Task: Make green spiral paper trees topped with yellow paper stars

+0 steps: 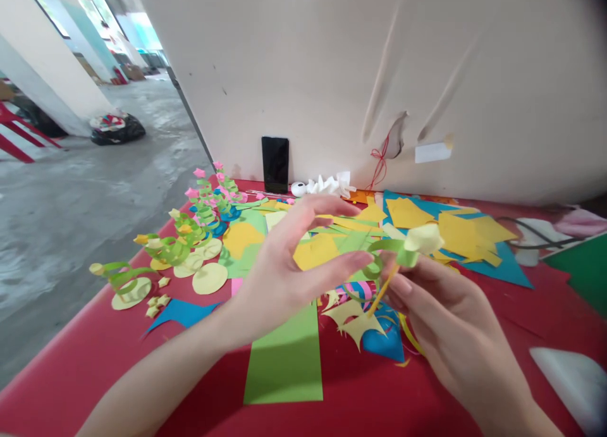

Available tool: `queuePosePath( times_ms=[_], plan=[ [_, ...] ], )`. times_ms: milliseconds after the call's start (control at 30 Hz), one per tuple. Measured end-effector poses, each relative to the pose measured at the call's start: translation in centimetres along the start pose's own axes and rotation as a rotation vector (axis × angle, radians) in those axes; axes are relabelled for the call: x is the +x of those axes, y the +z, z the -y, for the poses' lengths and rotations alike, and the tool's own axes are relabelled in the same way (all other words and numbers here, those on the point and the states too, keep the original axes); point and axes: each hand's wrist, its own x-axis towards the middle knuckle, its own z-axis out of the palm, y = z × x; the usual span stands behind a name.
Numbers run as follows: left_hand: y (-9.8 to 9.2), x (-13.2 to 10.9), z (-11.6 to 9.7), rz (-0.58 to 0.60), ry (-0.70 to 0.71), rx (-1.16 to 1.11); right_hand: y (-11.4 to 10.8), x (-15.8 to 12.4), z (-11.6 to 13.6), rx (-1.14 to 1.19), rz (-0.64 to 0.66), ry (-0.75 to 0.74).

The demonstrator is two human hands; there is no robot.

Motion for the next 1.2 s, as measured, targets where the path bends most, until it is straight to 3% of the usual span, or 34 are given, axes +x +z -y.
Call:
queuePosePath(
  times_ms=[367,600,833,1200],
  plan=[
    [0.4,-0.4,-0.3,0.012,0.050,0.108,0.9,-0.3,0.1,-0.041,0.091,0.031],
    [0.4,-0.5,-0.3,0.013,0.078,0.140,1.7,-0.4,0.7,-0.103,-0.031,0.033],
    [0.6,-0.5,-0.3,0.003,0.085,0.139,1.1,-0.4,0.4,-0.151,0.052,-0.026],
    [0.6,-0.6,-0.2,0.009,0.091,0.129,1.2,-0.3,0.8,-0.259,-0.016,-0.114]
  ],
)
